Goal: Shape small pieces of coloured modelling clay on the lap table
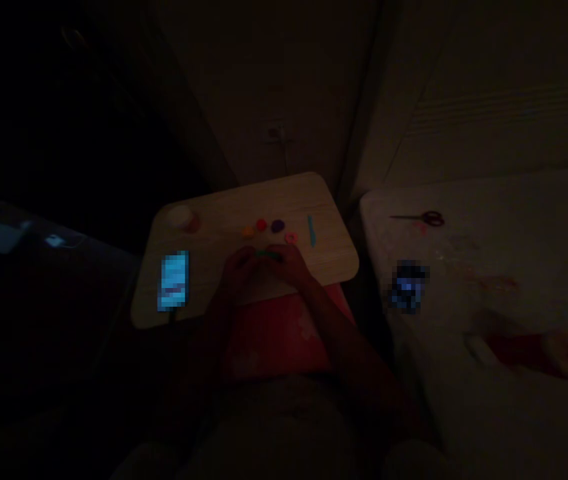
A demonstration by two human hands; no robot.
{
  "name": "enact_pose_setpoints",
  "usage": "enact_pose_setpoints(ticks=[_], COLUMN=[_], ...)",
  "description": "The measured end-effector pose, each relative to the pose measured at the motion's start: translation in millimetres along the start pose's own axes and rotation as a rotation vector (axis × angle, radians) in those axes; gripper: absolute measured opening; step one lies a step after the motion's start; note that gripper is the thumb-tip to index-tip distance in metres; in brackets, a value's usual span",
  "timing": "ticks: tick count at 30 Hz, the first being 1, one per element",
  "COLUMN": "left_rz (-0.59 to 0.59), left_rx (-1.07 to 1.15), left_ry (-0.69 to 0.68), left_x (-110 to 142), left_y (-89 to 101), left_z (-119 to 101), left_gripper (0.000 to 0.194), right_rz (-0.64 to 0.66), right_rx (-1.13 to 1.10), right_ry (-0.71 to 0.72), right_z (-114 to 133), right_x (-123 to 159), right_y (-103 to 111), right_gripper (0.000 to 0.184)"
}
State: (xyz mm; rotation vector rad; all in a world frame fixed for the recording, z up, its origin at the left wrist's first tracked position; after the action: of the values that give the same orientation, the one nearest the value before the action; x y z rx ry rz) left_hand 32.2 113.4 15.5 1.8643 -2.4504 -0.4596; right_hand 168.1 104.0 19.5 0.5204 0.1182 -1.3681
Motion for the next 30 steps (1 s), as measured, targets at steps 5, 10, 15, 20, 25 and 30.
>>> enact_pose_setpoints(ticks=[5, 10, 15, 20, 25, 30], left_rz=[-0.007, -0.003, 0.012, -0.014, -0.024, 0.001], left_rx=[-0.029, -0.054, -0.066, -0.072, -0.126, -0.207], left_ry=[-0.018, 0.009, 0.007, -0.006, 0.010, -0.003], left_x=[-0.1, -0.4, -0.2, -0.3, 0.2, 1.5], left_y=[0.1, -2.6, -4.7, -2.0, -3.5, -8.2], left_z=[-1.6, 2.9, -2.5, -5.1, -5.5, -9.5], left_gripper=[0.038, 0.035, 0.034, 0.035, 0.030, 0.028], right_rz=[-0.074, -0.037, -0.030, -0.055, -0.081, -0.086], right_rx=[0.082, 0.068, 0.057, 0.043, 0.116, 0.174], right_ry=[-0.056, -0.029, -0.034, -0.036, -0.066, -0.095], right_z=[-7.0, -7.3, -7.0, -6.9, -11.0, -13.1], right_x=[1.1, 1.8, 1.6, 1.9, 1.1, 0.9], right_y=[5.0, 2.3, 2.2, 3.3, 4.6, 6.0], right_gripper=[0.023, 0.022, 0.019, 0.019, 0.017, 0.013])
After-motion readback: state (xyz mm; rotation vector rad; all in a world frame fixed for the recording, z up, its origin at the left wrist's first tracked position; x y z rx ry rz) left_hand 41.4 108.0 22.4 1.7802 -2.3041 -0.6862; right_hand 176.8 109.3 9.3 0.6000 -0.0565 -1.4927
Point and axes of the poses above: each hand's wrist, its own x-axis away from the middle knuckle, its own y-axis out of the back of the hand, z = x × y, the point moved 9 cm from there along -x, towards the middle knuckle, and after that the axes turned 4 degrees about y, right-handed, at the moved point
